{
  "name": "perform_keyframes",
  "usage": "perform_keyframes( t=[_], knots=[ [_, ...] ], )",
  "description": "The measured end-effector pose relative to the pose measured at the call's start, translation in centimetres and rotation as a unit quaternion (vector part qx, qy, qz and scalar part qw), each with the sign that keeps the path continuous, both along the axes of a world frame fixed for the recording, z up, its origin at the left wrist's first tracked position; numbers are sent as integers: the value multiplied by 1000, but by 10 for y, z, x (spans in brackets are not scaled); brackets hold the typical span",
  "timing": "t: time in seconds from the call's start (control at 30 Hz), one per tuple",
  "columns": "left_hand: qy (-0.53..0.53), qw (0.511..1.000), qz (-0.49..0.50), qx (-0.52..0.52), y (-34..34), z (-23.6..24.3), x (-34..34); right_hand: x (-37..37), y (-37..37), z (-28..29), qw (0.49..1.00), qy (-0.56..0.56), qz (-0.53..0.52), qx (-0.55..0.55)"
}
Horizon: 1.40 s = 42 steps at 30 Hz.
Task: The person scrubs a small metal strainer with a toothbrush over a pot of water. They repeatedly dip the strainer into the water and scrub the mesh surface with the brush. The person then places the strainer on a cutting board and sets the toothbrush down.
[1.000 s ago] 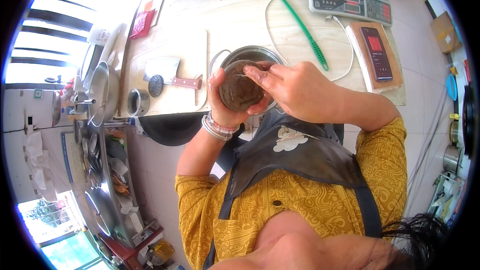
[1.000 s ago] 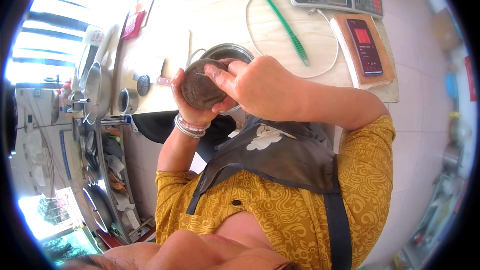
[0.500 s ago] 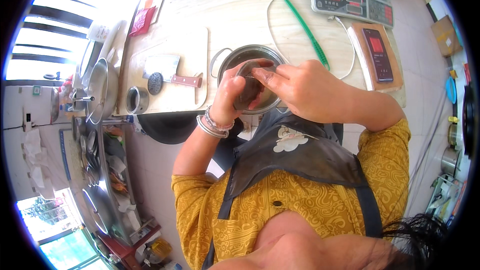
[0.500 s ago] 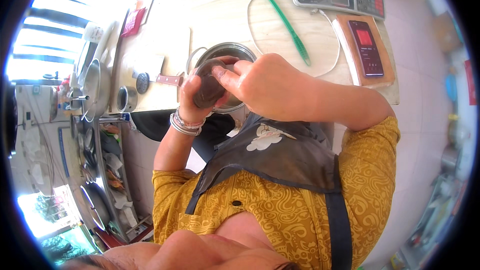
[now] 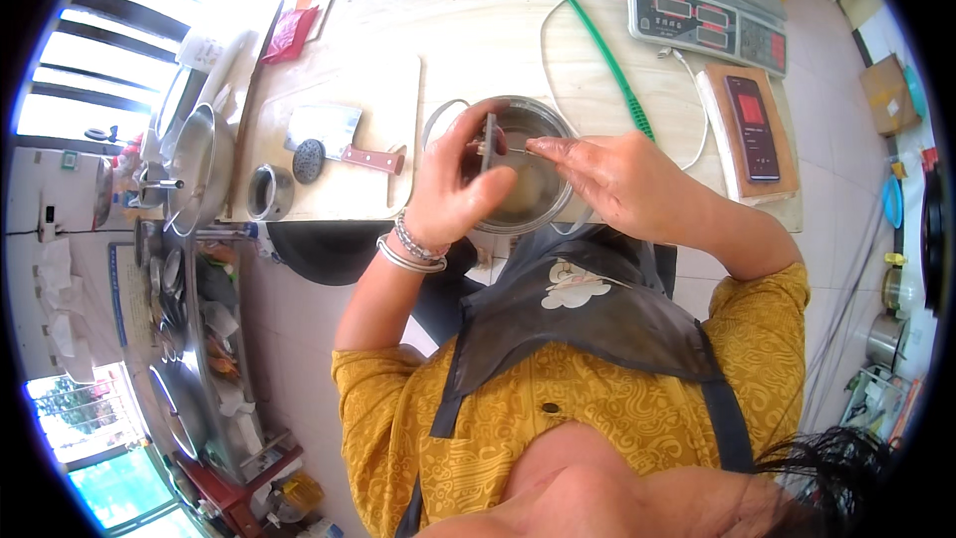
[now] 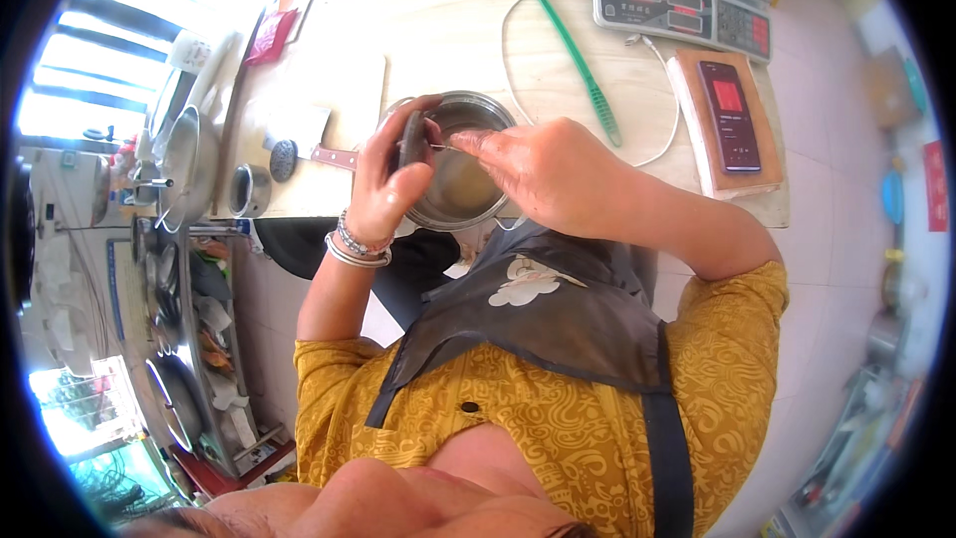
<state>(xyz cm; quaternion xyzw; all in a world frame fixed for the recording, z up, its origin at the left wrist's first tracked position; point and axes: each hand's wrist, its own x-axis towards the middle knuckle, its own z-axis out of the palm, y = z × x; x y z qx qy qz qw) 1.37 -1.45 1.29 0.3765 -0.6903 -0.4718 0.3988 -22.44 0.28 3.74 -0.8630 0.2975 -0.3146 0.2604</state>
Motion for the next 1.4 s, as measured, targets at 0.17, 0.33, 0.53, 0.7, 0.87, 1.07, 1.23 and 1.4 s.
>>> perform_keyframes(
  t=[0.17,0.33,0.53,0.7,0.87,1.07,1.23,1.4],
  knots=[
    [-275,933,79,-218,5,15,-2,-11,8,5,995,54,-59,55],
    [-366,898,92,-229,12,12,-8,-11,14,5,991,61,-81,89],
    [-404,878,126,-224,17,8,-16,4,10,-19,990,93,-36,-95],
    [-418,875,124,-213,19,9,-17,4,4,-31,978,128,-73,-149],
    [-414,877,123,-210,20,9,-17,7,8,-35,981,113,-60,-147],
    [-418,878,113,-205,20,8,-16,11,3,-31,981,104,-78,-145],
    [-412,883,113,-196,18,7,-16,13,10,-35,982,108,-50,-145],
    [-406,890,109,-179,16,2,-16,13,3,-32,984,84,-70,-141]
  ],
)
